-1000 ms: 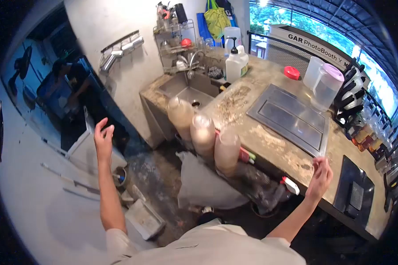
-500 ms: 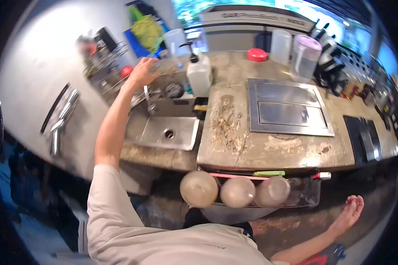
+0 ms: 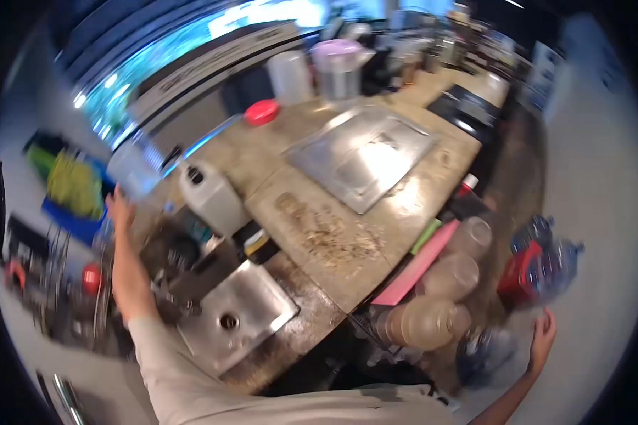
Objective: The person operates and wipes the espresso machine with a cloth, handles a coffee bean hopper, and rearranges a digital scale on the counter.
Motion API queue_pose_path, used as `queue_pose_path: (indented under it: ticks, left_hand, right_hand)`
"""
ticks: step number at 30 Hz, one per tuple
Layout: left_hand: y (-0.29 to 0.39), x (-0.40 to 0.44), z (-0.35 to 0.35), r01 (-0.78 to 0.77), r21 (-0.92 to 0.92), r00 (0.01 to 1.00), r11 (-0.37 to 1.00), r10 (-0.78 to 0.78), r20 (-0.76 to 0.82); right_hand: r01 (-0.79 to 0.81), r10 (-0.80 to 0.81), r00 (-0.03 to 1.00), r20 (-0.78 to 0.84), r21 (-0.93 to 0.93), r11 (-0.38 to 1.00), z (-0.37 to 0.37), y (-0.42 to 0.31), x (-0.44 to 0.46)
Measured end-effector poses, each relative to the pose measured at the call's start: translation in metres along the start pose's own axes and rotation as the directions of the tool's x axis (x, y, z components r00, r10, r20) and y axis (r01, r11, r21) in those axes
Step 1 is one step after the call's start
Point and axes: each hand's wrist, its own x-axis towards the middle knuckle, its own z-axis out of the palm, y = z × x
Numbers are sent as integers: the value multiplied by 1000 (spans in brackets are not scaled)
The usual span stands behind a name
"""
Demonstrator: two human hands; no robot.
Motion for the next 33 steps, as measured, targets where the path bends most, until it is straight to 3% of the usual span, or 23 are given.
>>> queue_pose_path:
  ticks: [1, 3, 6, 8, 11, 13, 15, 17, 19, 21, 22, 23, 25, 26, 27, 28, 30, 31, 33]
  left_hand:
    - [-8, 10, 22, 45, 4, 999, 999, -45, 26]
    - [18, -5, 13, 286, -37, 943, 958, -274, 187]
    - [31, -28, 8, 341, -74, 924, 937, -320, 207]
    - [15, -21, 29, 234, -108, 972, 966, -233, 25]
    - [23, -18, 10, 309, -149, 951, 939, -309, 23]
    - [36, -26, -32, 355, -153, 934, 922, -356, 23]
    - [57, -33, -108, 371, -174, 880, 912, -405, -247]
    - [60, -38, -168, 165, -293, 740, 942, -315, -594]
    - [74, -50, -240, 116, -409, 557, 905, -401, -728]
    - [80, -57, -296, -61, -202, 89, 977, -197, -976]
    - [101, -68, -327, -54, -190, 86, 980, -185, -979]
    - [143, -86, -359, -180, -431, 132, 884, -413, -901]
    - [222, -124, -403, -371, -807, 318, 460, -754, -576]
    - [230, -128, -399, -349, -832, 430, 431, -715, -551]
    - [212, -122, -387, -334, -762, 542, 555, -548, -637]
    - [192, -116, -371, -381, -603, 619, 700, -291, -729]
    - [209, -110, -371, -491, -420, 648, 763, -2, -761]
    - [229, -107, -379, -533, -407, 655, 742, 57, -754]
    - [304, -87, -415, -539, -597, 743, 595, 2, -669]
  right_hand:
    - [-26, 26, 999, -42, -16, 1000, 8, -14, -20]
    - [-62, 59, 991, -122, -21, 998, 12, -25, -53]
    - [-160, 162, 987, 25, -53, 986, 16, -23, -77]
    - [-177, 178, 984, 0, -65, 982, 21, -7, -89]
    - [-193, 192, 981, -27, -123, 973, 13, 22, -96]
    - [-277, 284, 959, 18, -168, 946, 13, 48, -95]
    - [-326, 344, 936, 70, -192, 926, 18, 58, -93]
    - [-331, 362, 927, 102, -234, 914, 20, 54, -84]
    - [-325, 367, 921, 128, -264, 908, 9, 67, -70]
    - [-275, 316, 936, 153, -239, 931, 10, 107, -45]
    - [-251, 289, 943, 163, -222, 942, 13, 125, -31]
    - [-247, 287, 943, 172, -220, 944, 17, 140, -18]
    - [-112, 152, 960, 237, -174, 978, 27, 152, 5]
    - [-166, 186, 940, 286, -92, 982, 31, 148, 19]
    - [-226, 217, 918, 330, -13, 974, 34, 145, 32]
    - [-133, 157, 933, 324, -95, 987, 34, 158, 49]
    - [-55, 76, 928, 365, -66, 996, 26, 176, 81]
    - [-96, 125, 923, 365, -96, 991, 18, 173, 97]
    - [-161, 185, 913, 362, -96, 982, 13, 175, 121]
